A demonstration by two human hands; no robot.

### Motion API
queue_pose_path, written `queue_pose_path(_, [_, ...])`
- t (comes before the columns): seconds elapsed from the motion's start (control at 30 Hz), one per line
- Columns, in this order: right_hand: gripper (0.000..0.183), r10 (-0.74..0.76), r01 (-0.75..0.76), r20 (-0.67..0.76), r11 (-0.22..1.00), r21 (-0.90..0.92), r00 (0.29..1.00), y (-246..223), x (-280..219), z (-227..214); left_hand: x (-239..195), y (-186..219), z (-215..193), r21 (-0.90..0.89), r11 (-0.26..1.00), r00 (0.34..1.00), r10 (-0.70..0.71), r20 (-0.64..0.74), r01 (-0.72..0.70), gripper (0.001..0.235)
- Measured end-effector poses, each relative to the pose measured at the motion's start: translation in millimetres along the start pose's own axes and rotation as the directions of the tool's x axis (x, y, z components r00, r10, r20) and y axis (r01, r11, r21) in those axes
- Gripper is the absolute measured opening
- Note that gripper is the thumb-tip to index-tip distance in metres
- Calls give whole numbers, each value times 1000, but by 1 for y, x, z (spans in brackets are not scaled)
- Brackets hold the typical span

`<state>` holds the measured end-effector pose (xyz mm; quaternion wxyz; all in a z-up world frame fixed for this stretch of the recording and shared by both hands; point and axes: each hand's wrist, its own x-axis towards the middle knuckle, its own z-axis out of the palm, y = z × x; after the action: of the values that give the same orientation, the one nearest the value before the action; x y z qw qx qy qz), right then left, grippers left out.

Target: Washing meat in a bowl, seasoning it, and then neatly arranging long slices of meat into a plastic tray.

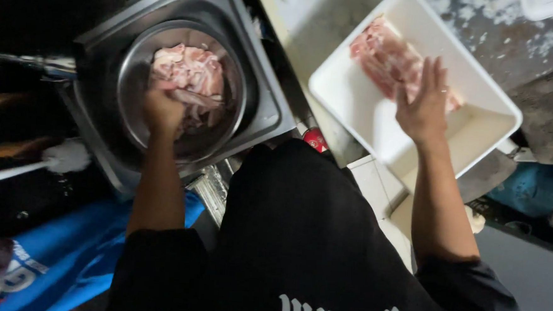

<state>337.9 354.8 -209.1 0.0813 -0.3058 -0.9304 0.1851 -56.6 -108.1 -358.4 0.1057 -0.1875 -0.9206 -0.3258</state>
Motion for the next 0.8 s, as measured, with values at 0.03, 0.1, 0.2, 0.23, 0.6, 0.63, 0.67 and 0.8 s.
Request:
queue_pose_path(0.03, [70, 46, -44, -32, 998, 38, 998, -19, -2, -12, -4, -18, 17, -51, 967, 968, 251, 11, -250, 18])
queue_pose_path(0.1, [69, 95, -90, -66, 993, 74, 993, -50, -6, -26, -2, 8, -1, -108, 869, 874, 486, 3, -483, 25])
queue_pose_path(0.2, [64, 62, -49, -83, 987, 151, 995, -86, -11, -29, 21, 111, -71, 286, 910, 784, 66, 617, -302, 36])
queue_pose_path(0.23, [60, 16, 3, -98, 982, 190, 995, -101, -11, -30, 30, 104, -68, 139, 970, 717, 47, 695, -198, 32])
queue_pose_path(0.6, [30, -200, 13, 163, 670, 742, 966, -276, 6, 1, 51, 126, -121, -498, 864, 786, 252, 564, 81, 19])
queue_pose_path(0.63, [31, -226, -15, 160, 536, 844, 961, -288, 13, 14, 50, 126, -122, -577, 814, 805, 295, 514, 70, 20])
queue_pose_path(0.67, [32, -251, -47, 154, 386, 921, 956, -300, 19, 26, 49, 125, -122, -650, 758, 823, 333, 460, 57, 22])
queue_pose_path(0.8, [53, -295, -295, 338, 182, 938, 894, -337, 32, 73, 47, 151, -131, -717, 698, 847, 377, 375, 7, 26])
